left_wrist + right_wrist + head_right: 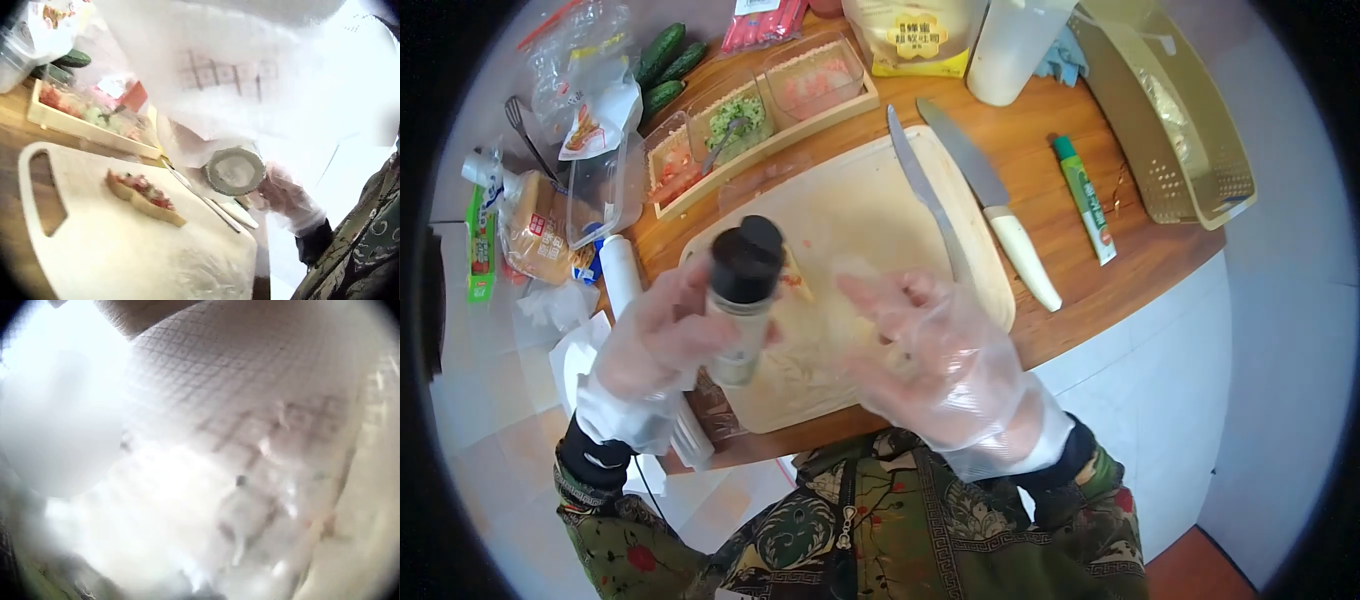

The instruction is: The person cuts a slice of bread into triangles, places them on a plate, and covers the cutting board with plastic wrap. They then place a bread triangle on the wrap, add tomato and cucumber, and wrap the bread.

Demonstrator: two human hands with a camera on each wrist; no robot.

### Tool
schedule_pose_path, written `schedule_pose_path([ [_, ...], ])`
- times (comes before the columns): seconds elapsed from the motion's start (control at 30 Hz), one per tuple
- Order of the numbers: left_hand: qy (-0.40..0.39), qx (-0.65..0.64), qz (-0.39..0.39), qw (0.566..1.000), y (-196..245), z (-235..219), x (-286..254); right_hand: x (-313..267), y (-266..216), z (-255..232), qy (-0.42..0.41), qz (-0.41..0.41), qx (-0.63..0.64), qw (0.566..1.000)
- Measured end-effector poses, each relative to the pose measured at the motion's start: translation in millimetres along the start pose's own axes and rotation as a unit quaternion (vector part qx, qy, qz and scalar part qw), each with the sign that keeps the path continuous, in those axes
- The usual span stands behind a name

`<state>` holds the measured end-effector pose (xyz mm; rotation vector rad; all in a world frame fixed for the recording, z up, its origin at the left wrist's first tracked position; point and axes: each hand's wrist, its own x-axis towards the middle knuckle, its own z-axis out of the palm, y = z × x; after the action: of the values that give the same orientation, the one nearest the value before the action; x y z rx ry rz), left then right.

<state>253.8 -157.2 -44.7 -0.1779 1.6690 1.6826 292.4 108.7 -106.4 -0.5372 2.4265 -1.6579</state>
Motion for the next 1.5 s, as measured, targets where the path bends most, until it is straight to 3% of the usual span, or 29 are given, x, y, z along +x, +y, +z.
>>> schedule_pose_path([
  [0.07, -0.037, 0.016, -0.003, 0.999, -3.5, 15.8, 11.0, 2.1, -10.9, -1.0, -0.006, 0.017, -0.022, 1.0],
  [0.13, -0.061, 0.043, 0.035, 0.997, 0.7, 37.5, 24.2, 1.8, -4.7, -1.5, 0.065, -0.076, -0.045, 0.994],
  [0.17, -0.062, 0.033, 0.098, 0.993, -6.1, 48.5, 35.1, 4.0, 2.8, -10.5, 0.058, -0.148, -0.083, 0.984],
  [0.2, -0.058, 0.022, 0.158, 0.985, -14.8, 59.7, 46.4, -0.4, 10.2, -16.9, 0.051, -0.155, -0.086, 0.983],
  [0.27, -0.031, 0.013, 0.269, 0.962, -37.9, 85.7, 78.3, -14.2, 23.2, -27.9, 0.095, 0.0, -0.051, 0.994],
  [0.3, -0.027, -0.029, 0.287, 0.957, -39.3, 104.0, 82.1, -20.3, 26.2, -36.2, 0.161, 0.109, 0.128, 0.972],
  [0.33, -0.023, -0.07, 0.303, 0.95, -40.5, 117.3, 84.5, -25.1, 28.1, -41.4, 0.217, 0.221, 0.299, 0.902],
  [0.4, -0.019, 0.068, 0.373, 0.925, -28.6, 121.6, 84.4, -26.8, 23.3, -44.7, 0.238, 0.059, 0.086, 0.966],
  [0.43, 0.054, 0.069, 0.421, 0.903, -38.8, 137.7, 90.7, -30.7, 33.7, -55.1, 0.256, 0.075, 0.093, 0.959],
  [0.47, 0.059, 0.068, 0.421, 0.903, -40.8, 142.0, 87.0, -28.0, 37.2, -61.0, 0.277, 0.093, 0.1, 0.951],
  [0.53, 0.146, 0.13, 0.435, 0.879, -43.1, 148.7, 81.7, -15.4, 31.8, -73.0, 0.301, 0.076, 0.143, 0.94],
  [0.6, 0.143, 0.159, 0.43, 0.877, -46.9, 135.1, 72.0, -5.6, 47.3, -93.5, 0.306, 0.079, 0.084, 0.945],
  [0.67, 0.044, 0.195, 0.33, 0.923, -46.6, 112.3, 54.9, 7.0, 78.3, -110.6, 0.301, 0.048, 0.053, 0.951],
  [0.73, 0.053, 0.257, 0.35, 0.899, -57.3, 92.3, 43.6, 20.3, 89.2, -116.7, 0.311, 0.083, -0.021, 0.947],
  [0.8, -0.008, 0.284, 0.26, 0.923, -54.1, 68.5, 24.9, 29.4, 105.9, -121.3, 0.311, 0.077, -0.042, 0.946],
  [0.83, -0.011, 0.285, 0.258, 0.923, -48.5, 56.8, 15.7, 34.2, 104.3, -120.1, 0.307, 0.092, -0.022, 0.947],
  [0.9, -0.024, 0.169, 0.118, 0.978, -34.6, 34.6, -2.6, 39.4, 108.0, -119.3, 0.303, 0.111, -0.002, 0.947],
  [0.93, -0.027, 0.169, 0.116, 0.978, -29.5, 23.5, -7.3, 41.1, 113.1, -120.6, 0.303, 0.107, 0.016, 0.947],
  [1.0, 0.035, 0.248, 0.104, 0.963, -21.9, 1.3, -12.6, 45.5, 120.2, -122.3, 0.303, 0.103, 0.036, 0.947],
  [1.03, 0.033, 0.248, 0.102, 0.963, -21.7, -8.1, -15.3, 46.3, 121.7, -122.6, 0.31, 0.108, 0.03, 0.944],
  [1.1, 0.124, 0.209, 0.066, 0.968, -23.2, -24.1, -20.0, 44.0, 120.2, -129.2, 0.298, 0.146, 0.039, 0.942],
  [1.13, 0.123, 0.208, 0.065, 0.968, -24.0, -31.9, -20.8, 43.7, 120.6, -128.1, 0.298, 0.148, 0.039, 0.942],
  [1.2, 0.2, 0.241, 0.048, 0.948, -25.8, -43.6, -20.2, 43.7, 121.8, -125.6, 0.317, 0.137, 0.065, 0.936],
  [1.33, 0.226, 0.243, 0.036, 0.943, -12.8, -59.6, -13.9, 41.0, 104.3, -117.6, 0.323, 0.175, 0.047, 0.929],
  [1.4, 0.246, 0.212, 0.01, 0.946, -2.6, -60.8, -10.4, 29.7, 89.5, -122.3, 0.315, 0.203, -0.019, 0.927],
  [1.47, 0.266, 0.18, -0.016, 0.947, 6.1, -61.9, -4.2, 6.3, 77.4, -137.3, 0.231, 0.357, -0.2, 0.883],
  [1.5, 0.269, 0.196, -0.006, 0.943, 10.3, -63.6, 0.2, 0.6, 67.5, -134.4, 0.232, 0.358, -0.201, 0.882],
])
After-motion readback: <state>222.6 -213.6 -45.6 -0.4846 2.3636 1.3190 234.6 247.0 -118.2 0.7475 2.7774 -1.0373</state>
